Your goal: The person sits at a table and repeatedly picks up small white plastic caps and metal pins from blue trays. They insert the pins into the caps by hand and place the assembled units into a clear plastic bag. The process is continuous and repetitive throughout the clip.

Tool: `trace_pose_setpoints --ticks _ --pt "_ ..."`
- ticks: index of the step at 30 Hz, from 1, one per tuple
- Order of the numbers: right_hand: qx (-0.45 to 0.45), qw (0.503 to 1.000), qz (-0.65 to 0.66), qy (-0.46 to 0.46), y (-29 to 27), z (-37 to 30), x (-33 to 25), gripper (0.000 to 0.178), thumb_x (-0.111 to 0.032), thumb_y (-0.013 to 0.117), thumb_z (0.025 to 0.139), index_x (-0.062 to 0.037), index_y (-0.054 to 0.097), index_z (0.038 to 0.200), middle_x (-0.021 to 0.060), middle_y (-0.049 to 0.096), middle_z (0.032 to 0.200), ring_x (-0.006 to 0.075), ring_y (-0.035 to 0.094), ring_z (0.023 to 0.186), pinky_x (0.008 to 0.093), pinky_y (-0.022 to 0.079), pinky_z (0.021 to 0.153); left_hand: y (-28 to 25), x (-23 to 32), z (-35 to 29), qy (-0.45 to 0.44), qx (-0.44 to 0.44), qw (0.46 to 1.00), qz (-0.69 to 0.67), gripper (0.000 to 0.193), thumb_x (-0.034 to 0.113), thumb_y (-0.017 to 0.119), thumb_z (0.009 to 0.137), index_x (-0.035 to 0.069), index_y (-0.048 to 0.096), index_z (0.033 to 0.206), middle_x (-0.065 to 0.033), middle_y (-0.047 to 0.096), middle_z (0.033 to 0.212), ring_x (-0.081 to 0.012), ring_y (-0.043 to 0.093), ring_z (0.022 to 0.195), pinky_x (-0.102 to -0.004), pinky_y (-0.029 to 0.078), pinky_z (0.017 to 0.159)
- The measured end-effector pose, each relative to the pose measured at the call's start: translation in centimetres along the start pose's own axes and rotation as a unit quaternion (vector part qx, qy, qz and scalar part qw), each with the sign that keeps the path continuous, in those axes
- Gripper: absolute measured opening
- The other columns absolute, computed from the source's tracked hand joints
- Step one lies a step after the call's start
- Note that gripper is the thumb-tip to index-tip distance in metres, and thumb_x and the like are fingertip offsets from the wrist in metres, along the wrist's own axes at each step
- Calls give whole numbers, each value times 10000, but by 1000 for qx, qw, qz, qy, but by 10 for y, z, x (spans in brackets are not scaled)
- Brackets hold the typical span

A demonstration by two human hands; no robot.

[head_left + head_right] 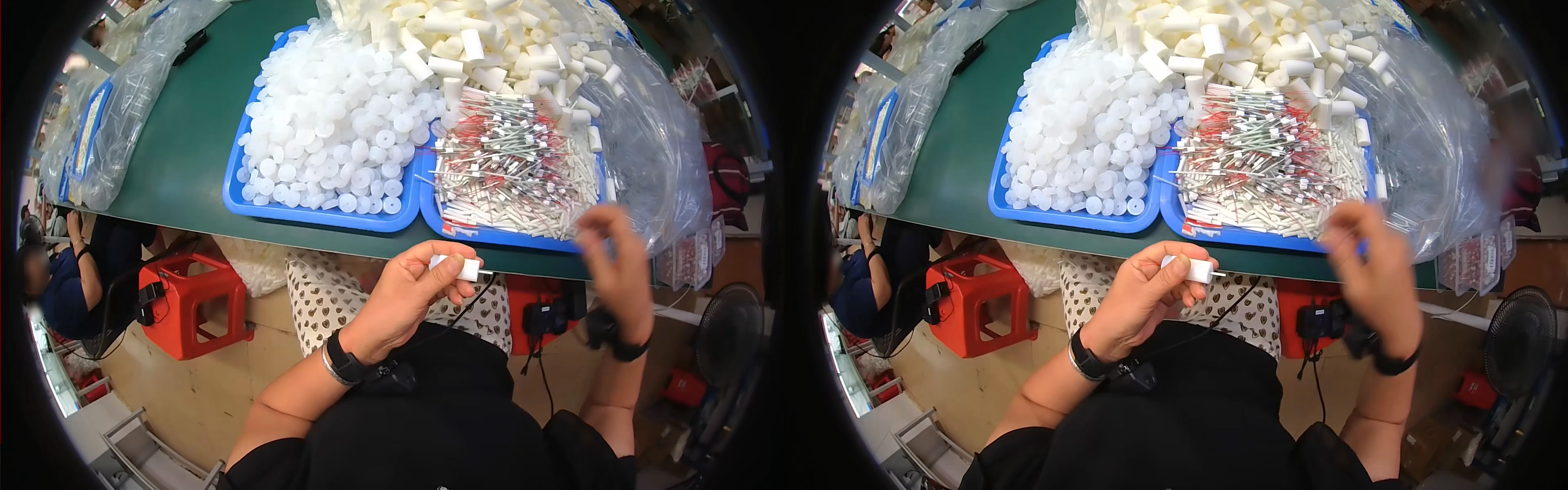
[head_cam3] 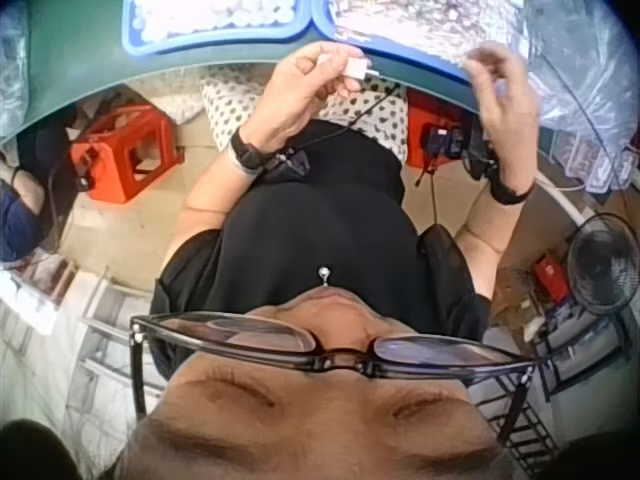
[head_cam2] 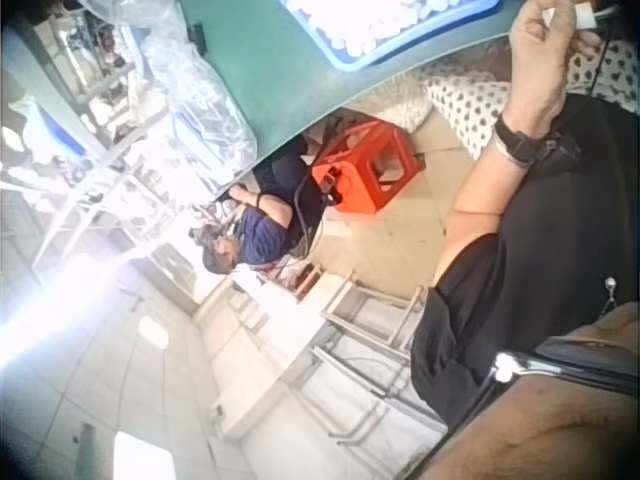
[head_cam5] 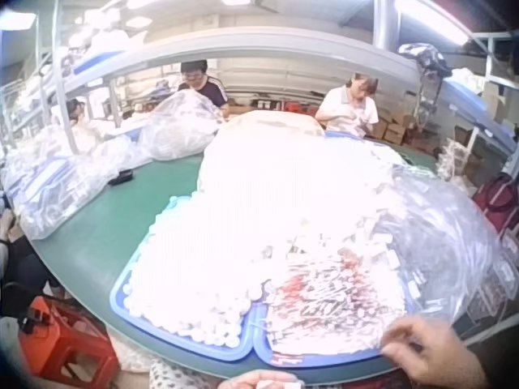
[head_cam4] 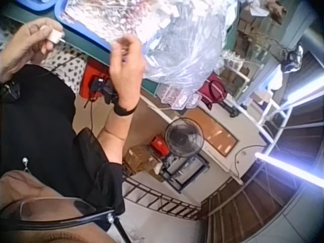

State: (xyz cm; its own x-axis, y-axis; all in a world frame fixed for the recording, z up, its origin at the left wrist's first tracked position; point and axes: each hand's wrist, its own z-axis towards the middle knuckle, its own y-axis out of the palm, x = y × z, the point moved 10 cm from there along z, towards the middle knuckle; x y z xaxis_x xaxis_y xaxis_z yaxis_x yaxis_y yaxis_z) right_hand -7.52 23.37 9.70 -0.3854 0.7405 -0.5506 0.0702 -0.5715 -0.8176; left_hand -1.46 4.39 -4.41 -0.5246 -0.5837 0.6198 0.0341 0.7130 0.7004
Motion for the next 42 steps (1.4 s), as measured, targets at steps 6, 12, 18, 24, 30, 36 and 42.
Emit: trace_pose_setpoints --ticks 6,12,18,24,30,36,42 --pt "-82 988 78 -110 78 -15 -59 259 -36 722 807 1 572 1015 132 632 863 264 638 688 360 494 617 1 0 -1 18 15 1000 0 231 256 571 1007 44 612 1089 -35 657 892 -52 571 709 -184 450 608" --pt "-67 948 298 91 113 -28 -29 233 -34 687 864 11 548 1045 139 631 859 245 641 672 327 491 603 -3 14 -8 102 66 986 112 186 188 562 1009 29 583 1103 -24 614 906 -63 559 751 -201 453 671" --pt "-61 973 189 -116 110 -21 -63 246 -13 671 859 2 540 1067 156 650 883 313 669 754 359 518 640 15 19 -14 228 -27 942 245 322 72 547 982 13 495 1293 -107 438 1377 -176 443 1277 -330 354 1083" --pt "-45 968 234 -83 123 -27 -60 212 -12 623 888 7 531 1078 166 666 901 326 682 766 370 525 654 29 8 -15 198 -103 963 153 532 51 576 958 21 367 1447 -144 370 1510 -227 378 1388 -376 322 1142" --pt "-44 973 217 -69 139 -25 -55 277 -65 630 917 2 483 1142 197 646 985 332 680 840 386 531 654 19 4 -8 123 -78 989 0 591 96 564 974 27 297 1496 -151 358 1524 -238 363 1405 -383 313 1152" --pt "4 984 120 -129 121 -16 -67 280 -53 669 869 1 541 1112 158 622 967 346 635 760 410 518 638 11 3 -1 63 -82 993 -63 570 332 349 1058 -13 276 1505 -161 333 1548 -248 347 1417 -396 300 1154" --pt "6 982 60 -178 123 -17 -78 241 -106 678 864 16 596 1055 133 627 839 313 625 677 393 489 577 15 -10 -3 21 -99 979 -179 493 307 368 1058 38 351 1470 -106 327 1555 -257 321 1431 -415 316 1156"
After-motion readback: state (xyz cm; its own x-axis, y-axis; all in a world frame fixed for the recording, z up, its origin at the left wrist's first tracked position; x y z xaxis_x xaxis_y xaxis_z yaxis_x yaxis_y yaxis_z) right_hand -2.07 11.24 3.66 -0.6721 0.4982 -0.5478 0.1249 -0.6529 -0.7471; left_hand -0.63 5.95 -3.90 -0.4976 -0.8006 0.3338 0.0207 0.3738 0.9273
